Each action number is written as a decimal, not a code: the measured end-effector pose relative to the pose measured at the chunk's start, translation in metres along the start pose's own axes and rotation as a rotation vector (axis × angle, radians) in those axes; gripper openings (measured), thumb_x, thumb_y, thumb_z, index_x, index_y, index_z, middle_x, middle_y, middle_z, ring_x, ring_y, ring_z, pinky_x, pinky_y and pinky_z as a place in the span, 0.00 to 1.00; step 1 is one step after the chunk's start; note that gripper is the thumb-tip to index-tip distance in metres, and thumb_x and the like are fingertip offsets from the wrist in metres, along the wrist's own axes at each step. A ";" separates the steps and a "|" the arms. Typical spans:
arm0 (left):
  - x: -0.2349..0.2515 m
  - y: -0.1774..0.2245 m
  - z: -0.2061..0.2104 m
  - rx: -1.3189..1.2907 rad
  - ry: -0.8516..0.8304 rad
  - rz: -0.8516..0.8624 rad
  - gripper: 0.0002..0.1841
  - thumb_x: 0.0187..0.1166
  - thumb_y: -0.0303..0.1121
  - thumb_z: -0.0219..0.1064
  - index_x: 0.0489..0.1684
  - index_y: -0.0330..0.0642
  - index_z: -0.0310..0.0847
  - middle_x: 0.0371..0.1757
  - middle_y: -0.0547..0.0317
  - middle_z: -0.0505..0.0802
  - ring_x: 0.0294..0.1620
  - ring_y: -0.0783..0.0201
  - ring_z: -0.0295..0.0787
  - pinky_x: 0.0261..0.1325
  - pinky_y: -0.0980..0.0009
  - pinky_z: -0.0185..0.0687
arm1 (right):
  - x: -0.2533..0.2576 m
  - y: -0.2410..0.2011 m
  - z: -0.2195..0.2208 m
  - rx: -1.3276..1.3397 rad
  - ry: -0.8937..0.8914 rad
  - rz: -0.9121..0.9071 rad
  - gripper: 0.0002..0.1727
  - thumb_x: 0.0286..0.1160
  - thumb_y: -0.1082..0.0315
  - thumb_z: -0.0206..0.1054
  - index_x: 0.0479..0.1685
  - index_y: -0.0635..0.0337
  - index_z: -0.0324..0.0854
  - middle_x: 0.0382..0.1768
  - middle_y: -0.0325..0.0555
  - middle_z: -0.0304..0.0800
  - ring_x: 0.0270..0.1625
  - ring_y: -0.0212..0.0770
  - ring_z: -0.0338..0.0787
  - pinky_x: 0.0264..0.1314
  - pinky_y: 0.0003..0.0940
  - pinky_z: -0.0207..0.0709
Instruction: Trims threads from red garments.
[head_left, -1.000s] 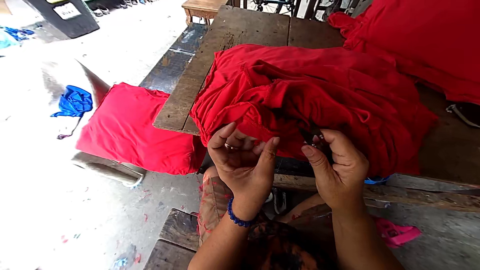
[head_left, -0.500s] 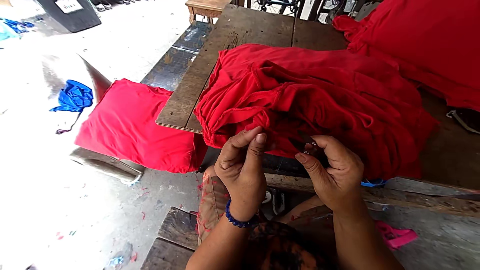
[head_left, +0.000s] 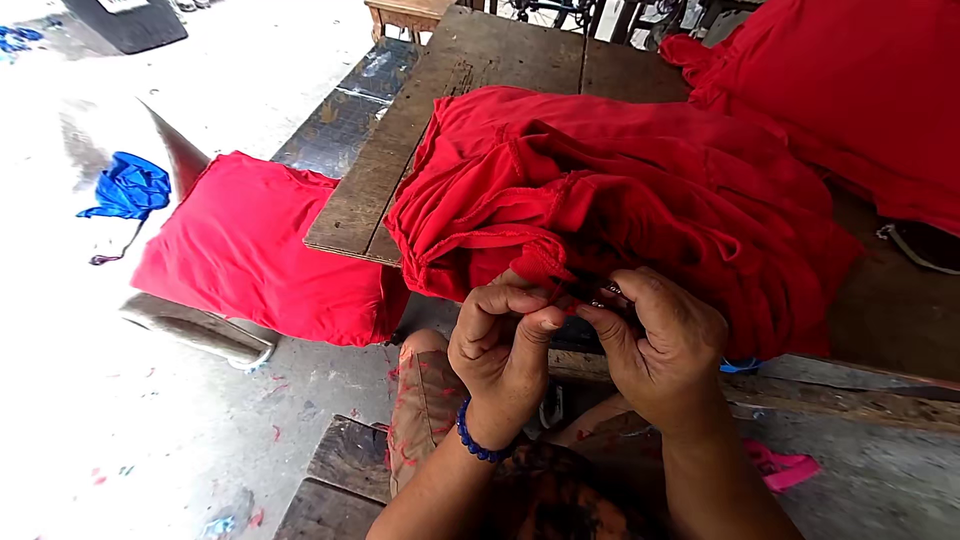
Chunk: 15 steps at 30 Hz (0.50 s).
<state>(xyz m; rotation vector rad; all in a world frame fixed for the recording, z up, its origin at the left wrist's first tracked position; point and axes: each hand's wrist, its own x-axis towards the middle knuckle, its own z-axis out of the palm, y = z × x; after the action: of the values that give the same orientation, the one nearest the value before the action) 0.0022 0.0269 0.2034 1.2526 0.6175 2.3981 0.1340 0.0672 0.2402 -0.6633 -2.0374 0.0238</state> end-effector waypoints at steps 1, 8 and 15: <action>-0.001 0.000 0.000 -0.005 -0.002 -0.003 0.05 0.81 0.32 0.71 0.49 0.50 0.87 0.47 0.67 0.93 0.49 0.72 0.92 0.49 0.73 0.93 | 0.000 -0.001 0.000 -0.022 0.009 -0.003 0.15 0.85 0.60 0.66 0.41 0.66 0.85 0.28 0.45 0.83 0.32 0.33 0.82 0.34 0.25 0.73; -0.005 0.002 0.002 -0.024 0.028 -0.063 0.03 0.90 0.40 0.58 0.51 0.58 0.76 0.48 0.70 0.92 0.48 0.71 0.95 0.51 0.68 0.96 | -0.002 -0.004 0.000 -0.092 0.041 -0.010 0.16 0.88 0.61 0.63 0.37 0.65 0.84 0.24 0.46 0.81 0.29 0.36 0.82 0.31 0.27 0.71; -0.007 0.006 0.005 -0.174 0.105 -0.237 0.17 0.82 0.39 0.70 0.66 0.56 0.75 0.46 0.68 0.96 0.45 0.70 0.96 0.51 0.69 0.95 | -0.007 -0.001 -0.005 0.080 0.037 0.073 0.15 0.87 0.61 0.64 0.44 0.68 0.83 0.30 0.43 0.84 0.35 0.25 0.83 0.40 0.18 0.76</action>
<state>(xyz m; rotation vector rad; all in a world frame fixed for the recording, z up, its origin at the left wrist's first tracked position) 0.0091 0.0194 0.2043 0.9325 0.5411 2.2742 0.1401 0.0616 0.2374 -0.6826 -1.9653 0.1336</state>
